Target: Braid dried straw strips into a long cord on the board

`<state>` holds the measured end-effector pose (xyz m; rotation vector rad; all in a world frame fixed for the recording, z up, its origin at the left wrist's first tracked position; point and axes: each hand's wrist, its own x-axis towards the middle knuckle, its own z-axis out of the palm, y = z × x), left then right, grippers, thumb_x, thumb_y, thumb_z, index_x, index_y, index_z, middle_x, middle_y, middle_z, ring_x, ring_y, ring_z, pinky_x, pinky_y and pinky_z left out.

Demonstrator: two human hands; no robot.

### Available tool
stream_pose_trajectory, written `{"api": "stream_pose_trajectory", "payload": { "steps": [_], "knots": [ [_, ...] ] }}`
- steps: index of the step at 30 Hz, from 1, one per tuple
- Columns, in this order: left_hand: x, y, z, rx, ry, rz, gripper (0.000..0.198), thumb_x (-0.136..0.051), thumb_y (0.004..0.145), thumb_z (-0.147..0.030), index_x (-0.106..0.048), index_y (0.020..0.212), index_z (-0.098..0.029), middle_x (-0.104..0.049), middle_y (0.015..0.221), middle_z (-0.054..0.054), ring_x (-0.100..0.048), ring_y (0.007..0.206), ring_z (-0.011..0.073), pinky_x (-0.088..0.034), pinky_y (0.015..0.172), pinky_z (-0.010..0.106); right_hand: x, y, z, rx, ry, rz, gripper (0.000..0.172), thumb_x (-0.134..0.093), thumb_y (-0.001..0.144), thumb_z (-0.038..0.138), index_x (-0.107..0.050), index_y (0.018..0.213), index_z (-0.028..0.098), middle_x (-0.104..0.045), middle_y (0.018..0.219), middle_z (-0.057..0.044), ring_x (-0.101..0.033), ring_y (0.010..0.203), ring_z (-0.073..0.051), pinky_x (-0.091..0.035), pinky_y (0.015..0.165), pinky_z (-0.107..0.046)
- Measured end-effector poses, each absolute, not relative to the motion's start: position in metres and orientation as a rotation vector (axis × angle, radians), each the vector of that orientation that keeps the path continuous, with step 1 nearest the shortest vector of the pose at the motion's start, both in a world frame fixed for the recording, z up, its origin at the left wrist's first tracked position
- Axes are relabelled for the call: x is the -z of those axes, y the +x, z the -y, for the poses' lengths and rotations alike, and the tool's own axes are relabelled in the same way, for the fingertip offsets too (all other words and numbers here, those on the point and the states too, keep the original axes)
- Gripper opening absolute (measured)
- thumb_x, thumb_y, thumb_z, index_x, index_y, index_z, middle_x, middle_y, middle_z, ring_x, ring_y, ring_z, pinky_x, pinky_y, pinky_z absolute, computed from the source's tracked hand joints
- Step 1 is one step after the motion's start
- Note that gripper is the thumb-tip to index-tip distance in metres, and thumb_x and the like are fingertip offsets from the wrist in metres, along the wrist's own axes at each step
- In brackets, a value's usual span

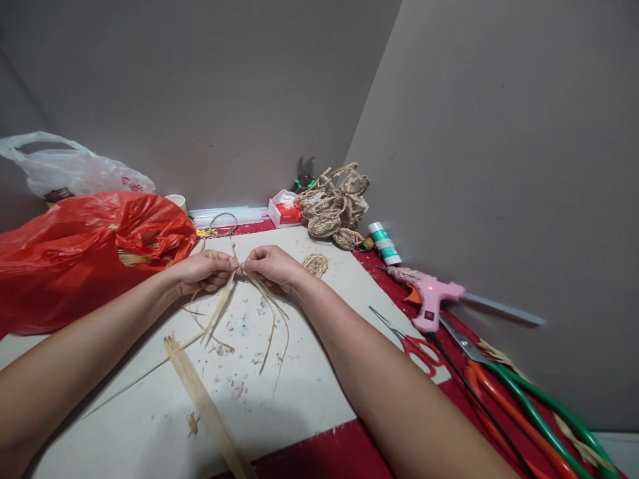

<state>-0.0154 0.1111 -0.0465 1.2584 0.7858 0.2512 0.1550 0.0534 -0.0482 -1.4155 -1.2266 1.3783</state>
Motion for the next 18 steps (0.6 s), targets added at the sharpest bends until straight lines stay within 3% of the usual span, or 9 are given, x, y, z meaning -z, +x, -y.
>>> {"api": "stream_pose_trajectory", "payload": {
  "steps": [4,12,18],
  "knots": [
    [0.048,-0.015,-0.111,-0.267,1.27,-0.78,0.009,-0.056,0.076,-0.019,-0.056,0.069,-0.013,-0.024,0.046,-0.008,-0.016,0.036,0.0016,-0.011,0.035,0.016,0.045,0.149,-0.051,-1.397,-1.448,1.138,0.016,-0.059,0.069,0.016,-0.049,0.058,0.015,-0.034,0.037,0.009,-0.023,0.031,-0.002,-0.013,0.032,-0.016],
    [0.049,-0.013,-0.108,-0.298,1.284,-0.813,0.015,-0.052,0.073,-0.014,-0.047,0.06,-0.015,-0.024,0.044,-0.008,-0.017,0.035,0.0016,-0.009,0.035,0.017,0.048,0.143,-0.051,-1.454,-1.517,1.127,0.019,-0.054,0.073,0.017,-0.053,0.055,0.013,-0.051,0.044,0.001,-0.031,0.03,-0.003,-0.016,0.029,-0.017],
    [0.049,-0.013,-0.108,-0.291,1.267,-0.813,0.016,-0.054,0.071,-0.015,-0.044,0.058,-0.016,-0.025,0.045,-0.009,-0.017,0.034,0.0015,-0.008,0.035,0.017,0.045,0.139,-0.047,-1.403,-1.567,1.198,0.024,-0.05,0.075,0.013,-0.05,0.051,0.014,-0.047,0.039,0.002,-0.029,0.028,-0.003,-0.017,0.029,-0.017]
  ]
}}
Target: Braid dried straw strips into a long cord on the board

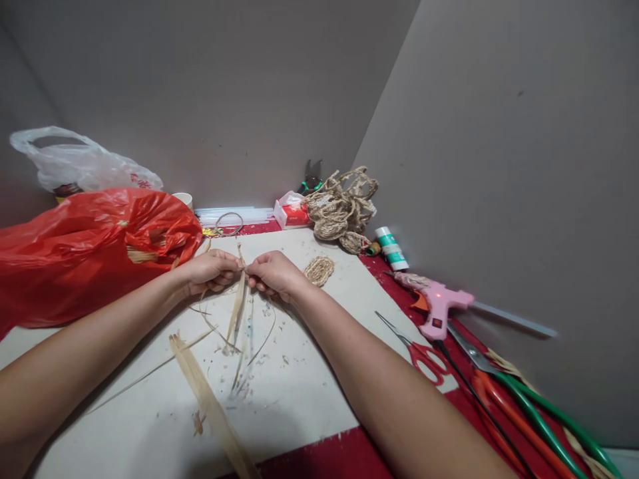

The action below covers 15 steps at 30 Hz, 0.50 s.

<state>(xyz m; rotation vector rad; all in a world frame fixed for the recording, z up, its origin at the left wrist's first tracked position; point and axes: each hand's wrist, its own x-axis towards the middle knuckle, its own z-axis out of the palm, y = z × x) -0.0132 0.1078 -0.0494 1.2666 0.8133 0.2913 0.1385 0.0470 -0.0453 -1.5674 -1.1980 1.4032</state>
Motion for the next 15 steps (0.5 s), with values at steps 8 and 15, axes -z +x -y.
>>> {"api": "stream_pose_trajectory", "payload": {
  "steps": [8,15],
  "knots": [
    [0.053,-0.007,-0.106,-0.336,1.314,-0.886,0.03,-0.053,0.071,-0.021,-0.032,0.05,-0.019,-0.025,0.04,-0.008,-0.017,0.031,0.002,-0.007,0.034,0.019,0.057,0.132,-0.048,-0.992,-1.689,1.491,0.024,-0.053,0.074,0.015,-0.048,0.05,0.016,-0.048,0.041,0.003,-0.033,0.033,-0.005,-0.023,0.034,-0.019],
    [0.052,-0.008,-0.104,-0.397,1.348,-0.891,0.03,-0.055,0.071,-0.016,-0.035,0.049,-0.018,-0.028,0.038,-0.008,-0.019,0.031,0.002,-0.009,0.034,0.019,0.047,0.133,-0.044,-0.978,-1.655,1.593,0.021,-0.056,0.074,0.018,-0.051,0.054,0.015,-0.052,0.047,0.002,-0.038,0.038,-0.006,-0.026,0.039,-0.019]
  ]
}}
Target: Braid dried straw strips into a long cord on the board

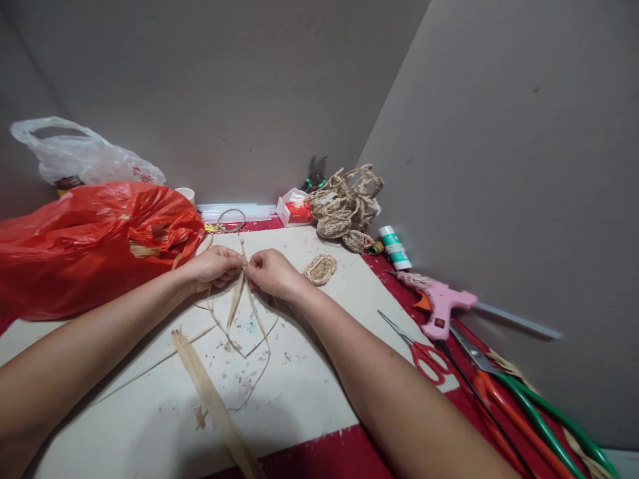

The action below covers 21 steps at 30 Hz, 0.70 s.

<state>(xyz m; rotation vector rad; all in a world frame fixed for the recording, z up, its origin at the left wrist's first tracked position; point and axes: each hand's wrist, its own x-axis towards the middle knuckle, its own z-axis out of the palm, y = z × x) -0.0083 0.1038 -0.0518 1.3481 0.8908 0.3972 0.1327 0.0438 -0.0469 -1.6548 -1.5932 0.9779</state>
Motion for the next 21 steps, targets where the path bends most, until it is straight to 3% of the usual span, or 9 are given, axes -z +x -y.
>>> {"api": "stream_pose_trajectory", "payload": {
  "steps": [6,9,15,21],
  "knots": [
    [0.045,-0.012,-0.105,-0.375,1.345,-0.813,0.016,-0.052,0.078,-0.018,-0.052,0.062,-0.013,-0.027,0.039,-0.008,-0.018,0.033,0.0023,-0.01,0.035,0.018,0.041,0.144,-0.049,-0.746,-1.625,1.462,0.02,-0.055,0.078,0.028,-0.055,0.063,0.014,-0.056,0.059,-0.001,-0.045,0.05,-0.008,-0.034,0.047,-0.019],
    [0.045,-0.014,-0.107,-0.353,1.325,-0.786,0.015,-0.051,0.077,-0.015,-0.053,0.063,-0.013,-0.026,0.04,-0.009,-0.017,0.033,0.0022,-0.009,0.036,0.018,0.049,0.142,-0.053,-0.915,-1.543,1.434,0.021,-0.051,0.081,0.03,-0.056,0.068,0.014,-0.057,0.063,-0.002,-0.047,0.053,-0.008,-0.035,0.047,-0.018],
    [0.049,-0.015,-0.109,-0.34,1.417,-0.797,0.018,-0.053,0.076,-0.018,-0.05,0.058,-0.015,-0.029,0.041,-0.008,-0.02,0.033,0.0026,-0.01,0.036,0.019,0.048,0.133,-0.053,-1.567,-1.49,1.228,0.025,-0.05,0.084,0.034,-0.047,0.066,0.017,-0.031,0.044,0.009,-0.018,0.033,-0.003,-0.012,0.031,-0.016],
    [0.045,-0.018,-0.106,-0.355,1.739,-0.922,0.018,-0.057,0.074,-0.025,-0.063,0.064,-0.011,-0.035,0.04,-0.006,-0.021,0.035,0.0034,-0.012,0.037,0.02,0.046,0.143,-0.069,-1.691,-1.621,1.399,0.033,-0.05,0.084,0.042,-0.053,0.065,0.015,-0.023,0.039,0.01,-0.014,0.031,-0.003,-0.01,0.029,-0.016]
  ]
}}
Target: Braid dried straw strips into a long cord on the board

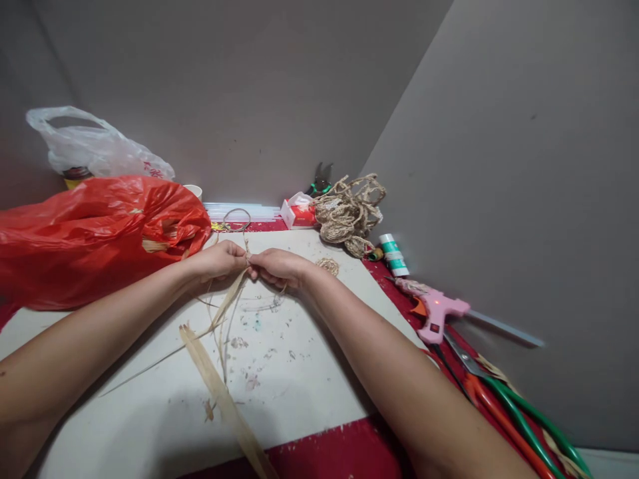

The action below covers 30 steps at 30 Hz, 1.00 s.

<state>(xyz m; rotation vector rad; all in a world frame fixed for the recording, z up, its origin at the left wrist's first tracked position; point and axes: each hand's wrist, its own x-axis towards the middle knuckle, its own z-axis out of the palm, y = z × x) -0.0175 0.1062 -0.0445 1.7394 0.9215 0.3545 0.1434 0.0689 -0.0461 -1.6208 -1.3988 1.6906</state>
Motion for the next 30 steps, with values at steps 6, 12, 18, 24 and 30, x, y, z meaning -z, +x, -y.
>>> {"api": "stream_pose_trajectory", "payload": {
  "steps": [6,12,18,24,30],
  "knots": [
    [0.036,-0.02,-0.107,-0.399,1.913,-0.957,0.016,-0.057,0.072,-0.021,-0.063,0.062,-0.011,-0.041,0.046,-0.005,-0.028,0.04,0.0034,-0.019,0.04,0.018,0.045,0.143,-0.067,-1.899,-1.332,1.188,0.029,-0.05,0.083,0.032,-0.039,0.06,0.018,-0.024,0.044,0.01,-0.012,0.034,-0.003,-0.008,0.031,-0.014],
    [0.033,-0.021,-0.109,-0.304,1.723,-0.913,0.013,-0.055,0.073,-0.018,-0.06,0.063,-0.012,-0.03,0.041,-0.007,-0.023,0.034,0.0034,-0.015,0.038,0.019,0.047,0.135,-0.06,-1.862,-1.271,0.999,0.018,-0.046,0.08,0.019,-0.046,0.062,0.016,-0.024,0.041,0.01,-0.012,0.033,-0.003,-0.009,0.032,-0.015],
    [0.031,-0.017,-0.106,-0.298,1.694,-0.943,0.015,-0.056,0.072,-0.016,-0.058,0.058,-0.013,-0.035,0.042,-0.005,-0.025,0.034,0.0028,-0.016,0.037,0.019,0.048,0.122,-0.057,-1.577,-1.428,0.991,0.018,-0.047,0.075,0.014,-0.047,0.057,0.016,-0.025,0.035,0.009,-0.015,0.03,-0.003,-0.008,0.032,-0.018],
    [0.033,-0.011,-0.099,-0.219,1.744,-0.918,0.022,-0.046,0.076,-0.017,-0.056,0.057,-0.014,-0.052,0.045,0.001,-0.033,0.031,0.0058,-0.022,0.035,0.02,0.047,0.12,-0.055,-1.524,-1.429,0.903,0.029,-0.047,0.075,0.011,-0.035,0.05,0.019,-0.026,0.034,0.008,-0.016,0.03,-0.003,-0.01,0.031,-0.019],
    [0.043,-0.003,-0.085,-0.31,1.798,-1.021,0.01,-0.047,0.075,-0.015,-0.055,0.07,-0.014,-0.054,0.046,0.0,-0.042,0.033,0.0084,-0.028,0.036,0.019,0.051,0.126,-0.058,-1.681,-1.285,0.808,0.027,-0.049,0.075,0.012,-0.034,0.053,0.018,-0.028,0.038,0.009,-0.017,0.032,-0.002,-0.01,0.031,-0.015]
  ]
}}
